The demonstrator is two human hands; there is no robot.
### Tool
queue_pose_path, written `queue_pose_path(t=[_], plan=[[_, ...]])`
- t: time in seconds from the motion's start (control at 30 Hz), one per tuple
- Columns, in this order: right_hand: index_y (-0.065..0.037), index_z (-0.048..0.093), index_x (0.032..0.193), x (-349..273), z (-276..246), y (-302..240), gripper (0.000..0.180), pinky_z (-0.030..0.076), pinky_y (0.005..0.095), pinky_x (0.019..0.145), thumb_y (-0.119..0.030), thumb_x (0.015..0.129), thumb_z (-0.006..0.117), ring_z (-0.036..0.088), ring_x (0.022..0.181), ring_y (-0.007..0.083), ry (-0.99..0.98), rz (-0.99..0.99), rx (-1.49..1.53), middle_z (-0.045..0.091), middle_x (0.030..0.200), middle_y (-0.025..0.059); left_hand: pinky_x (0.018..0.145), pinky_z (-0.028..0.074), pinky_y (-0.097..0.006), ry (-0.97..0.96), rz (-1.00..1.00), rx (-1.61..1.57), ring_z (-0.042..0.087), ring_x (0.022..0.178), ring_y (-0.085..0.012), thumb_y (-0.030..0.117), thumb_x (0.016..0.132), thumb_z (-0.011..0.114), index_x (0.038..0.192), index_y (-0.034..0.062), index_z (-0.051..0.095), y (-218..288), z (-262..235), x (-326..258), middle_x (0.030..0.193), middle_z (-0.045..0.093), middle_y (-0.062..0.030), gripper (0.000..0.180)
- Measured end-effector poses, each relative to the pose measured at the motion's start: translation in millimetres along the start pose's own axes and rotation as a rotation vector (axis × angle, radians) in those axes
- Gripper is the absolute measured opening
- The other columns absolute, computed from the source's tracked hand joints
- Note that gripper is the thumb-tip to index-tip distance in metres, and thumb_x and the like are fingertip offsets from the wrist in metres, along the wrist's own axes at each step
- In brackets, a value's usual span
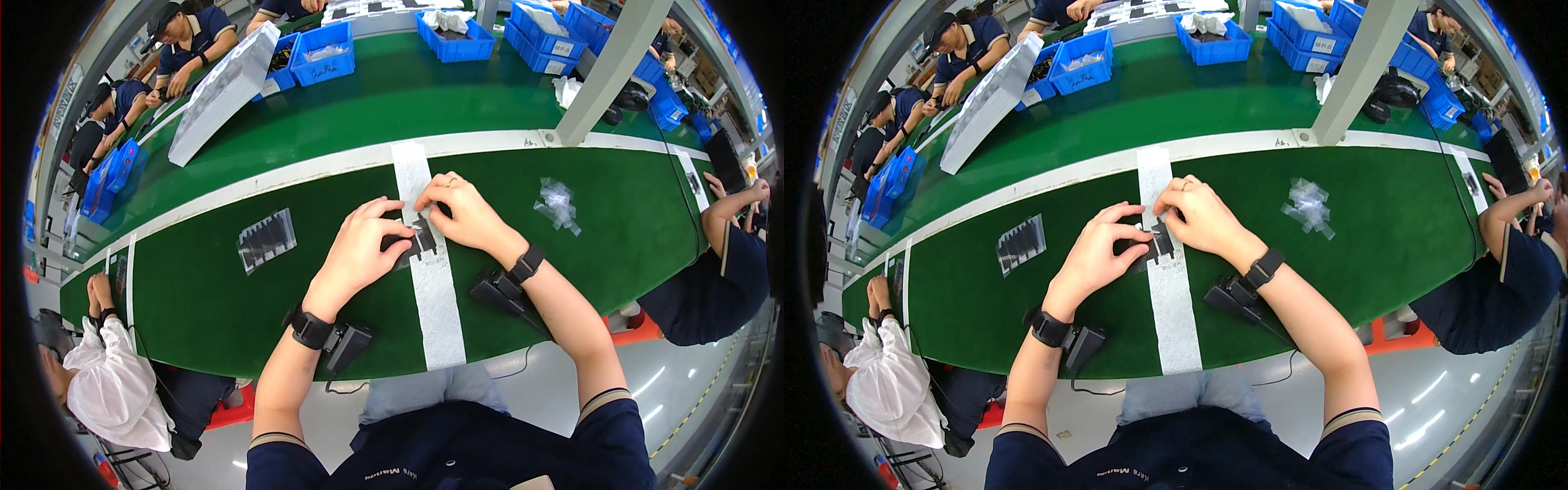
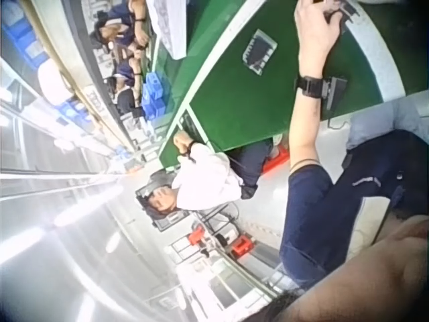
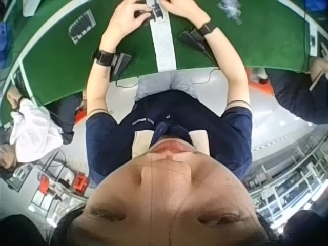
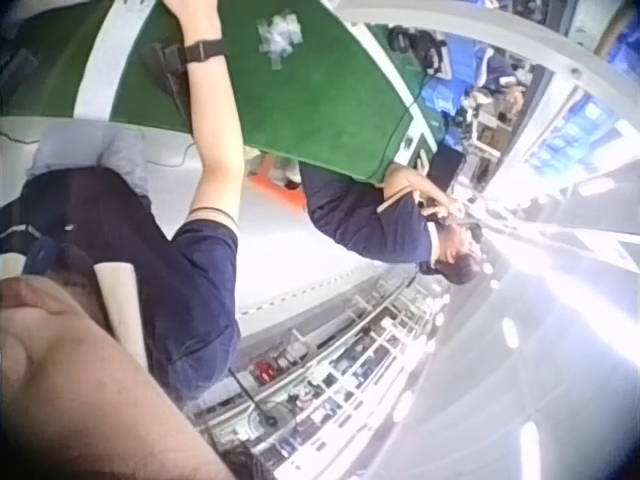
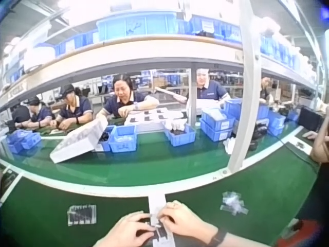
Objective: Assembling small black plastic components on a production line.
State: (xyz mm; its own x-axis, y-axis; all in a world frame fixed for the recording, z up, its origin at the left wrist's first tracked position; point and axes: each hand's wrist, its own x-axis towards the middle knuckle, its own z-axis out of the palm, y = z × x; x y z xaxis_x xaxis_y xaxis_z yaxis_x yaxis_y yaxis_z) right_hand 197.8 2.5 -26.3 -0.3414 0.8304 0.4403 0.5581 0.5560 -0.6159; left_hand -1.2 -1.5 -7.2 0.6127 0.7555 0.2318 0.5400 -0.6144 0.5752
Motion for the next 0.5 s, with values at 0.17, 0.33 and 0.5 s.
queue_pose_path(t=[0.17, 0.33, 0.5], plan=[[-0.003, 0.063, 0.08, 0.5, 0.1, -0.2, 0.017, 0.044, 0.0356, 0.076, 0.001, 0.068, 0.051, 0.053, 0.08, 0.0267, -0.013, 0.024, 0.014, 0.059, 0.081, 0.0098, 0.095, 0.039, -0.04, 0.002, -0.002, 0.018, 0.049, 0.112, -0.0307, 0.011, 0.07, 0.07, 0.082, 0.0087, 0.069, -1.8, 3.4, -2.6, 0.115, 0.057, -0.0109, 0.013], [-0.003, 0.063, 0.08, -0.2, 0.3, -0.7, 0.017, 0.044, 0.0365, 0.077, 0.001, 0.068, 0.051, 0.053, 0.081, 0.0271, -0.041, 0.04, 0.024, 0.059, 0.081, 0.0098, 0.093, 0.04, -0.039, -0.002, -0.014, -0.001, 0.05, 0.11, -0.0298, 0.011, 0.069, 0.07, 0.077, 0.0076, 0.068, 2.4, -0.8, -2.4, 0.113, 0.058, -0.0106, 0.01], [-0.003, 0.063, 0.079, -2.0, 1.1, 1.2, 0.017, 0.044, 0.0366, 0.077, 0.001, 0.068, 0.051, 0.054, 0.081, 0.0271, -0.016, 0.016, 0.02, 0.059, 0.081, 0.01, 0.092, 0.041, -0.039, -0.02, -0.019, -0.009, 0.05, 0.109, -0.0302, 0.011, 0.069, 0.07, 0.075, 0.0071, 0.067, 2.5, 0.1, -1.0, 0.114, 0.057, -0.0104, 0.008]])
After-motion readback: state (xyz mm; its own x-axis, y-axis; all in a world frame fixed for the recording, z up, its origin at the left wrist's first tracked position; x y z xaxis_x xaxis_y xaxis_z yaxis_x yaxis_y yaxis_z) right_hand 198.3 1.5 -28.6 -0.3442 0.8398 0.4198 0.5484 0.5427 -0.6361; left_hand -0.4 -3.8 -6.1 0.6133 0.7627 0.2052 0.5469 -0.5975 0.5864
